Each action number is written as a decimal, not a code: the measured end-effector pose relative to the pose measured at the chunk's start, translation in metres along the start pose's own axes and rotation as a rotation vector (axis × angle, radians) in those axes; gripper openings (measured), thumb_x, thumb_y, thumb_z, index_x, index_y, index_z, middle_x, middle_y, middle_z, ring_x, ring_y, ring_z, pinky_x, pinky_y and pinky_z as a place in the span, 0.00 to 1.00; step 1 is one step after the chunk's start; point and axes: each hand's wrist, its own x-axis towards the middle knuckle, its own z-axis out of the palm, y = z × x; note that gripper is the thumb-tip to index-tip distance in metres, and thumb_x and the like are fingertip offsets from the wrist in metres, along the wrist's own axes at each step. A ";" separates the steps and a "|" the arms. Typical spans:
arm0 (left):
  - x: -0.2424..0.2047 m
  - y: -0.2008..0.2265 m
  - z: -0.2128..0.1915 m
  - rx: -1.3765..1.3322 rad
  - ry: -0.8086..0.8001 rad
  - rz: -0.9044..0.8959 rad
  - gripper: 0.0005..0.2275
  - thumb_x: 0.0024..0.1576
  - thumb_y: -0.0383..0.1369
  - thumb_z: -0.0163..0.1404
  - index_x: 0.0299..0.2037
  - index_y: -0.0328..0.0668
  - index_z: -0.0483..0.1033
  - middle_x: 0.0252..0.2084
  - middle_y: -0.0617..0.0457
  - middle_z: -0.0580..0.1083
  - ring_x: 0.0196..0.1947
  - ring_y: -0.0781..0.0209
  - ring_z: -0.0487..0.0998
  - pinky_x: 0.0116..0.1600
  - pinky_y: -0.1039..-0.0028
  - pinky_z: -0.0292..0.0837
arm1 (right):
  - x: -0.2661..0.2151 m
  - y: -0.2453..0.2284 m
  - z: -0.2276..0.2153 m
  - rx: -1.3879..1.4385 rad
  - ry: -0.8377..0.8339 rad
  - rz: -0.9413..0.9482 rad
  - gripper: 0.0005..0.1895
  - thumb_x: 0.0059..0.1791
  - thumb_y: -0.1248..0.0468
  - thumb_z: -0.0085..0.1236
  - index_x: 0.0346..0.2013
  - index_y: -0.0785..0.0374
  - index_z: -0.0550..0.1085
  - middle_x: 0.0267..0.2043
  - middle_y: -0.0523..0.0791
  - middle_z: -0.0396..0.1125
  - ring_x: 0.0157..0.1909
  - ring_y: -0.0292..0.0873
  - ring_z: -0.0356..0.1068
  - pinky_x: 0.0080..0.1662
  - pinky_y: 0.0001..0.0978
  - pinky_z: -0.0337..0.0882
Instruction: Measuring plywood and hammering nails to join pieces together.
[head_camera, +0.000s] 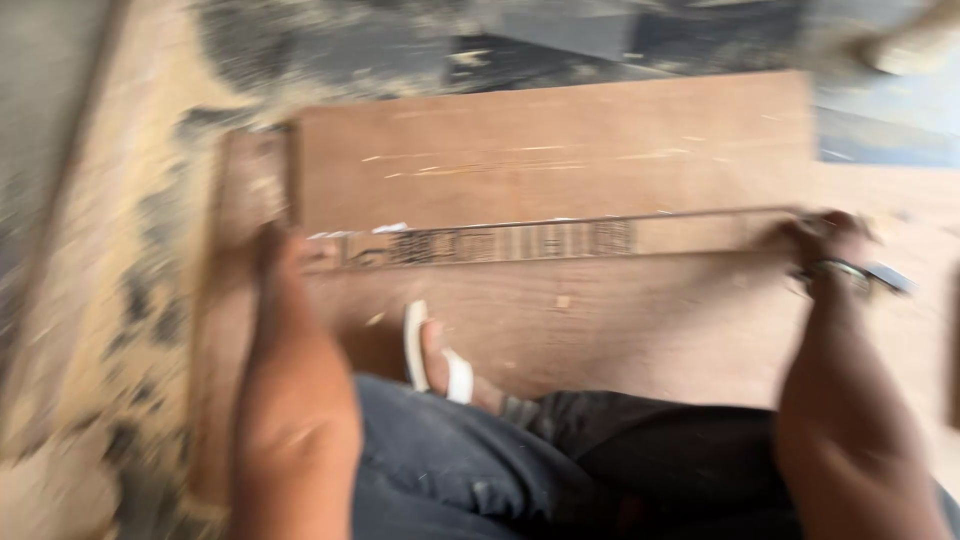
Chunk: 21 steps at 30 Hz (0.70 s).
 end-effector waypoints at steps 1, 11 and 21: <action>-0.001 -0.001 0.003 0.000 -0.022 0.041 0.41 0.35 0.41 0.76 0.57 0.26 0.71 0.55 0.31 0.74 0.55 0.40 0.77 0.58 0.57 0.72 | 0.004 0.003 0.004 -0.009 0.034 0.030 0.24 0.45 0.51 0.73 0.48 0.61 0.76 0.40 0.50 0.70 0.36 0.47 0.71 0.39 0.44 0.74; -0.003 0.006 -0.013 0.138 0.011 0.010 0.25 0.43 0.47 0.72 0.45 0.38 0.87 0.46 0.34 0.82 0.44 0.38 0.84 0.52 0.57 0.79 | 0.008 -0.002 0.016 0.299 0.064 -0.061 0.24 0.42 0.62 0.72 0.48 0.69 0.74 0.47 0.54 0.73 0.48 0.49 0.73 0.51 0.39 0.72; -0.025 0.029 -0.018 0.031 0.029 -0.183 0.20 0.45 0.37 0.72 0.46 0.36 0.85 0.50 0.35 0.80 0.48 0.40 0.82 0.53 0.61 0.77 | 0.013 -0.008 0.008 0.417 -0.008 0.049 0.30 0.42 0.66 0.70 0.58 0.64 0.73 0.56 0.51 0.72 0.54 0.44 0.74 0.53 0.32 0.76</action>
